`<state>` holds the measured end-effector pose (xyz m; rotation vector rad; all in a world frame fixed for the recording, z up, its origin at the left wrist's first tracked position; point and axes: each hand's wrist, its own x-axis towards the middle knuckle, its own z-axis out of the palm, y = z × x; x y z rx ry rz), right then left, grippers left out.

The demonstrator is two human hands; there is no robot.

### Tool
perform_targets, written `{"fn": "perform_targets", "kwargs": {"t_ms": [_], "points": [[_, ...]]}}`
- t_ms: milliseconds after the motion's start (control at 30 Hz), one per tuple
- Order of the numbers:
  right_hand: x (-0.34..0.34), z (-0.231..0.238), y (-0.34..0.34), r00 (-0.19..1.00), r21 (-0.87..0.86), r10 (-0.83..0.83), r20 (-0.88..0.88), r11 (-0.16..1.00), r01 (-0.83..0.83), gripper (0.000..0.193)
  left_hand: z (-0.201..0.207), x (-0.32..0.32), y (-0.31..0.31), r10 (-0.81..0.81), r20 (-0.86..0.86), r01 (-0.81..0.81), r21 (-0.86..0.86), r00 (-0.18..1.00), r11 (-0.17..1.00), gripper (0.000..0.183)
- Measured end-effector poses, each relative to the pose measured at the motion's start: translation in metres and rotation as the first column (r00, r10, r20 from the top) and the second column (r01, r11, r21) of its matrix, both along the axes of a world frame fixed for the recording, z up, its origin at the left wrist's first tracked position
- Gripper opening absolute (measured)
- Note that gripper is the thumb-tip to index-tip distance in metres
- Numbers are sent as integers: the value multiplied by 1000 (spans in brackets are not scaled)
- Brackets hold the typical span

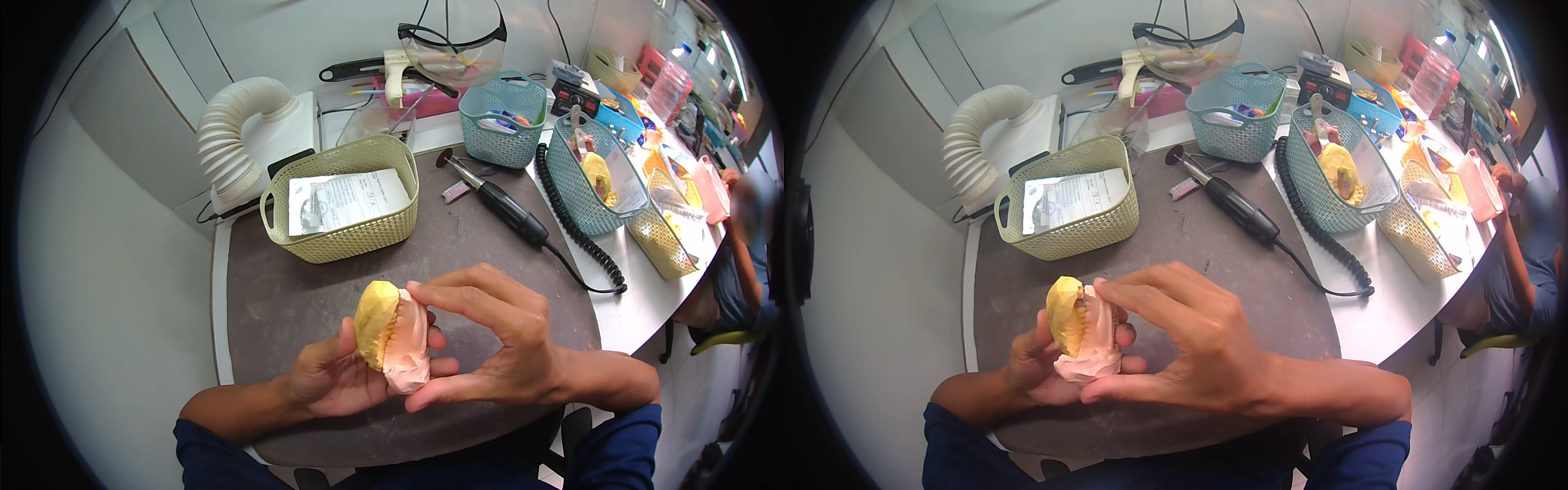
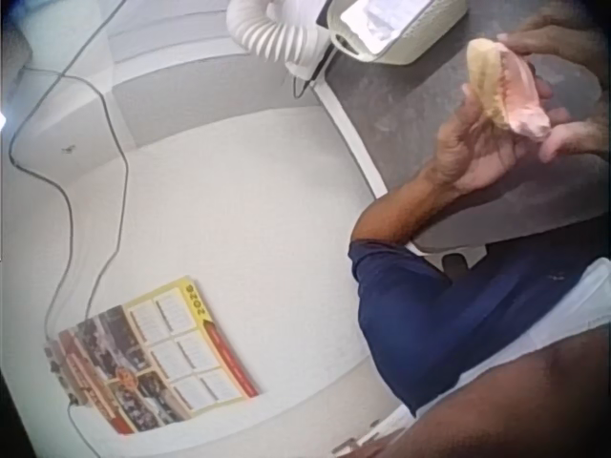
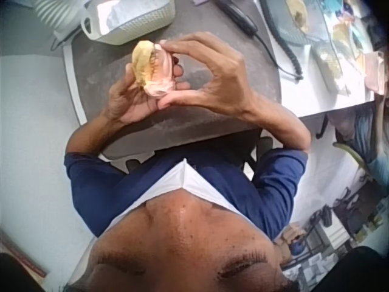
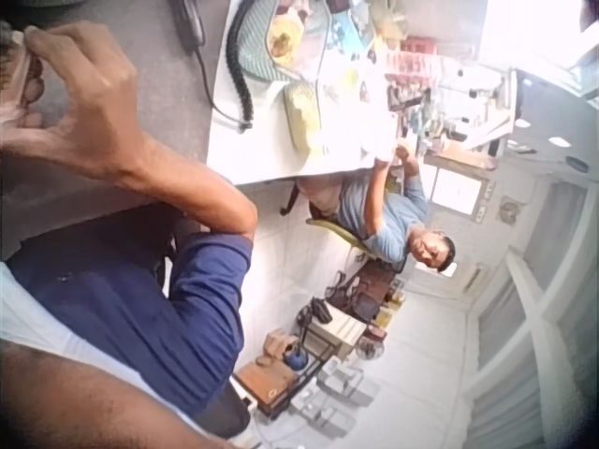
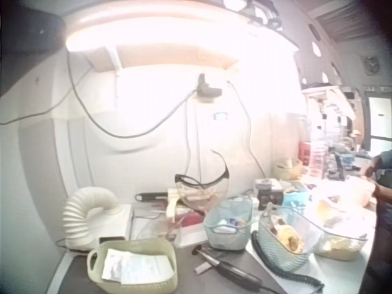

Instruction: The person uses a rotary grinding tool to trim and smooth the edges of a yellow denture base. They repeatedly separate the upper and lower denture halves, grind specific areas, and reassemble them to check the fit. The person continues this cycle of grinding and checking throughout the clip.

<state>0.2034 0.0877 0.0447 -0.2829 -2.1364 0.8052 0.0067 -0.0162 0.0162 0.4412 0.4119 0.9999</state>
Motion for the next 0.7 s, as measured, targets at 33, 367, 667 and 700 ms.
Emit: {"fn": "perform_targets", "kwargs": {"t_ms": [33, 367, 667, 700], "points": [[0, 0, 0, 1000, 6, -1, -5, 1000, 1, 69, 1, 0, 1, 8, -23, -8, 4, 1000, 1000, 79], [0, -1, 1, 999, -150, -14, 47, 988, 21, 72, 11, -11, 12, 474, -471, -285, 419, 744, 862, 79], [-4, -15, -7, 993, -714, 119, -20, 693, -97, 42, 19, -20, 15, 943, -333, 261, 910, -2, 322, 66], [-6, -15, -8, 993, -759, 113, -34, 644, -99, 41, 19, -19, 14, 946, -324, 269, 910, -13, 316, 65]]}}
